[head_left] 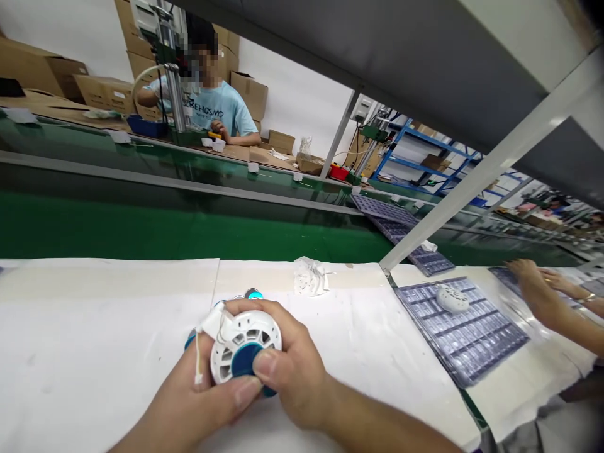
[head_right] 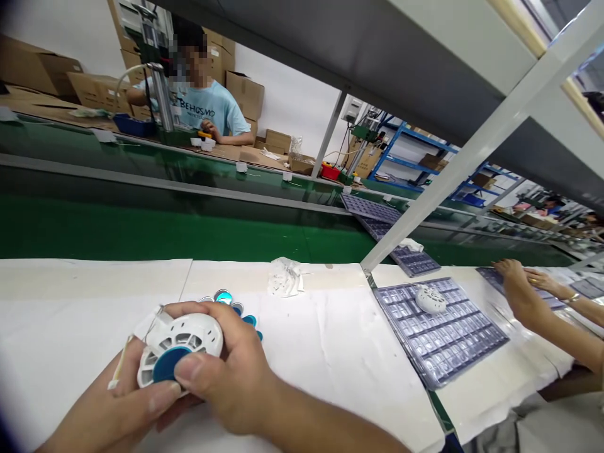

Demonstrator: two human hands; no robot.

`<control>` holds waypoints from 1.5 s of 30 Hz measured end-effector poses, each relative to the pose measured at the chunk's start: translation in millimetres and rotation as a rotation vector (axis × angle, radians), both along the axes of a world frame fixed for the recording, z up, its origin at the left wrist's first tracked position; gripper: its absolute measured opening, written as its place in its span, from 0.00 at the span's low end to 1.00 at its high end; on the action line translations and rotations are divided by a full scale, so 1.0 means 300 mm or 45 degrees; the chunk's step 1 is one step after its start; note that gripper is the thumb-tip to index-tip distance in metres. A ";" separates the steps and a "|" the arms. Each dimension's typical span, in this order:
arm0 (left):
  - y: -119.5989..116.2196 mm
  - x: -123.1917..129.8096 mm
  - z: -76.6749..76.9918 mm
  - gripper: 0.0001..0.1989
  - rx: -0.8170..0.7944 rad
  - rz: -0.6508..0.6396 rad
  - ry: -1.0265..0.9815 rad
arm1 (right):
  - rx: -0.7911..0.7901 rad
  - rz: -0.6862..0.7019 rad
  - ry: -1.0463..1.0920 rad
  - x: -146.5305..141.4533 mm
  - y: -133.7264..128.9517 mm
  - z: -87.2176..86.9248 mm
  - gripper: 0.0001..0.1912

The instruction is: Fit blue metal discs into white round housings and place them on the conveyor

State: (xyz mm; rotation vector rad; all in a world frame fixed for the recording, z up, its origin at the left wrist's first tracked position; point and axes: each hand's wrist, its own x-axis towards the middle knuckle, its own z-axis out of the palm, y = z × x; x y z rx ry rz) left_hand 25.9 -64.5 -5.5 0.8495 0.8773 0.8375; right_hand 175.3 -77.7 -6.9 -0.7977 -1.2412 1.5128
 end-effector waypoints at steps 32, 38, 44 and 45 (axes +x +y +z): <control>0.061 -0.010 0.095 0.16 0.370 -0.081 0.534 | 1.365 -0.611 -1.367 0.071 -0.021 0.019 0.18; 0.116 -0.036 0.090 0.16 0.240 -0.431 0.457 | 1.312 -0.328 -1.333 0.106 0.023 0.014 0.12; 0.127 -0.050 0.086 0.15 0.376 -0.235 0.627 | 1.211 -0.482 -1.042 0.154 0.013 0.015 0.16; 0.122 -0.052 0.085 0.17 0.376 -0.242 0.590 | 1.078 -0.547 -0.949 0.155 0.006 0.015 0.15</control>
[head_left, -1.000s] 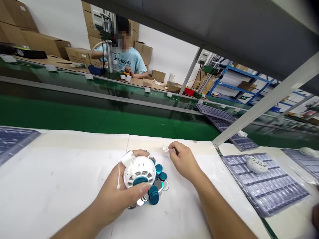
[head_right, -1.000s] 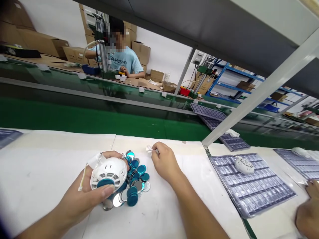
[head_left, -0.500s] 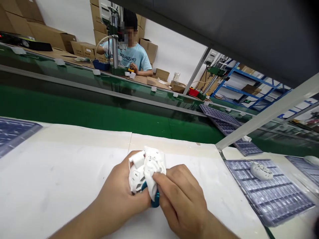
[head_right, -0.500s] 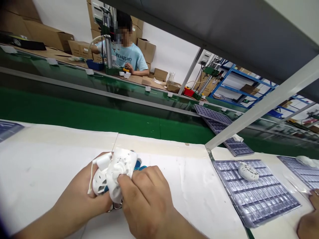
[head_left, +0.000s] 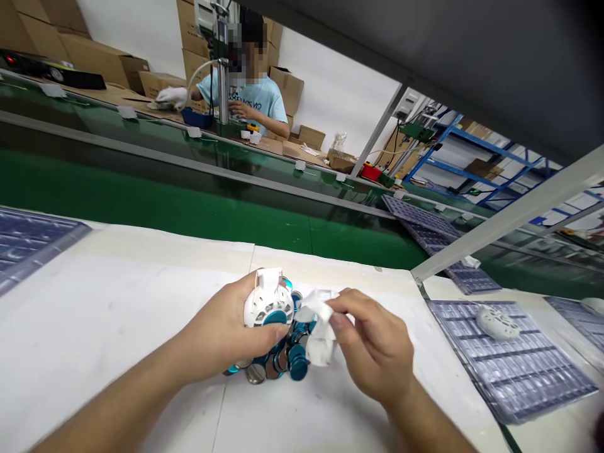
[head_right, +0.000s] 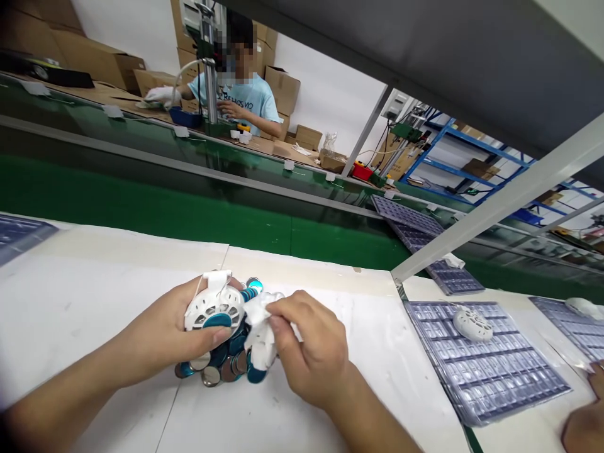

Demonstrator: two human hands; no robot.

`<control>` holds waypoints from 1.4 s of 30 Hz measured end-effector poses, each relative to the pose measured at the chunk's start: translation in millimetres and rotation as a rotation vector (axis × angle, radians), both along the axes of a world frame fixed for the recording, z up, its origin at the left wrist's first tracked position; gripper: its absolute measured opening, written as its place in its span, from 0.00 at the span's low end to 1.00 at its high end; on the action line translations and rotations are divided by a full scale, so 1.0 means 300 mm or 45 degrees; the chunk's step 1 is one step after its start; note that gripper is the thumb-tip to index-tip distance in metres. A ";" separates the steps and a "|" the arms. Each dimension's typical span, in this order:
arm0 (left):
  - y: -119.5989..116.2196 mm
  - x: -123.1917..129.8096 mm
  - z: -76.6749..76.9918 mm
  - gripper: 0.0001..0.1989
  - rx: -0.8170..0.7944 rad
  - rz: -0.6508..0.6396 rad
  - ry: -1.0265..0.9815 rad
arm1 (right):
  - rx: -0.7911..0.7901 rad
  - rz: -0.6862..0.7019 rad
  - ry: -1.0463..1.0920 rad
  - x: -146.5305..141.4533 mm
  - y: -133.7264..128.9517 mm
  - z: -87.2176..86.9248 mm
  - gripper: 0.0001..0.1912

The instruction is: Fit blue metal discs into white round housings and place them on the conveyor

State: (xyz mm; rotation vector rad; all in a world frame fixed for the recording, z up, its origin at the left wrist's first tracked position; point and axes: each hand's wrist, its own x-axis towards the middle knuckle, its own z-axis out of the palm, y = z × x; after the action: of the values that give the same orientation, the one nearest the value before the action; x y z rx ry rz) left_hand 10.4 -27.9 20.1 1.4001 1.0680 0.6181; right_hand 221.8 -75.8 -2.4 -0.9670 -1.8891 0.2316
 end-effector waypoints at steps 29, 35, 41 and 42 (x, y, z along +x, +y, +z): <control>0.032 -0.024 -0.048 0.12 0.190 -0.490 0.110 | 0.139 0.308 -0.565 -0.022 0.023 0.021 0.12; 0.032 -0.052 -0.049 0.15 0.032 -0.509 -0.123 | -0.484 0.539 0.428 0.023 -0.007 0.008 0.09; 0.021 -0.078 -0.073 0.25 -0.157 -0.575 -0.519 | -0.772 0.329 0.980 0.061 -0.010 -0.003 0.02; 0.019 -0.079 -0.071 0.25 -0.143 -0.574 -0.526 | -0.767 0.308 0.980 0.062 -0.007 -0.003 0.02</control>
State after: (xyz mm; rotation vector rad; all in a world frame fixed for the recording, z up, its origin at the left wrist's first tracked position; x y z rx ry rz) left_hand -13.2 -22.0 -1.2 1.2860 0.4319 0.4768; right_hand 240.3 -77.9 -3.2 -0.8449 -1.2134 1.1884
